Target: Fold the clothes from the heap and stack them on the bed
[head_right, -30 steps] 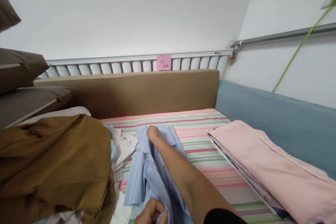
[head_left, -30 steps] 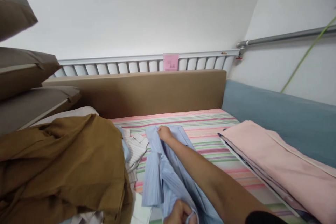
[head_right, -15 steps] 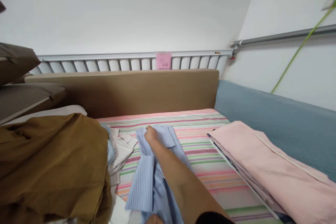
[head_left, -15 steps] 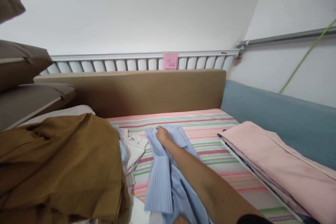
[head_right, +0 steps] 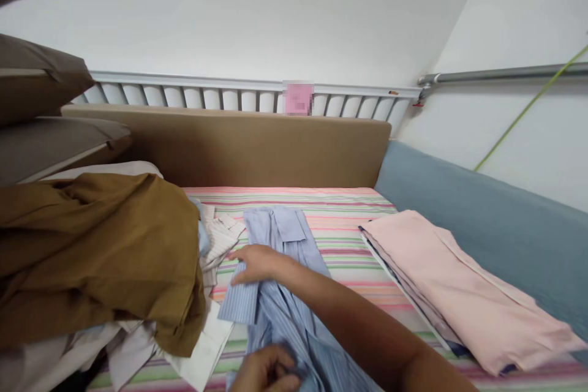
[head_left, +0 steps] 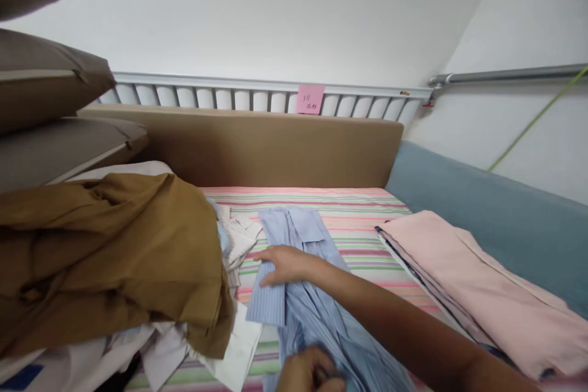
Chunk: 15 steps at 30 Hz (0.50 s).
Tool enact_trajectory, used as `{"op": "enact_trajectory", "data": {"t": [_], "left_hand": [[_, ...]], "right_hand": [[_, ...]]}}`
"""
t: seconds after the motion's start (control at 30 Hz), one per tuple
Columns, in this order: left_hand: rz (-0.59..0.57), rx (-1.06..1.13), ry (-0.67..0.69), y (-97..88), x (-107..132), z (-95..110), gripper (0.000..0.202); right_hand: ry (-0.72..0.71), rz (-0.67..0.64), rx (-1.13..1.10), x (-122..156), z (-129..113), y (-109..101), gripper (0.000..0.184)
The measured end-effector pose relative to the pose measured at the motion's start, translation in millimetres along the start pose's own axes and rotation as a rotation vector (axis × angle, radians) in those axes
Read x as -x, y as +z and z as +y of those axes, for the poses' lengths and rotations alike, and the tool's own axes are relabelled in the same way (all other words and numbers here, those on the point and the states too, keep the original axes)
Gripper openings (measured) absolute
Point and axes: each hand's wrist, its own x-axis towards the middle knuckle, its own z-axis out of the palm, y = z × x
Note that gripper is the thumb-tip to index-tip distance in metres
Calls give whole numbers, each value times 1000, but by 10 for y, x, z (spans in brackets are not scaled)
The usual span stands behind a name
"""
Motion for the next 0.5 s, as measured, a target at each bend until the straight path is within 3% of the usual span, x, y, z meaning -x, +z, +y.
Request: {"op": "enact_trajectory", "data": {"t": [0.07,0.1,0.2,0.3,0.4,0.5], "left_hand": [[83,-135,-25,-178,117,37,20],[127,-199,-49,-284,172,47,20],[212,-290,-87,-583,310,29,16],[270,-321,-43,-728,454,-23,15],[347,-393,6,-632,662,-65,15],[473,-525,82,-297,868,-150,26]], "right_hand": [[-86,-148,141,181,-131,89,77],[-85,-168,206,247,-169,149,77],[-34,-124,285,331,-201,340,43],[11,-39,239,310,-177,402,22],[51,73,189,322,-182,282,21],[89,172,153,447,-262,177,25]]}}
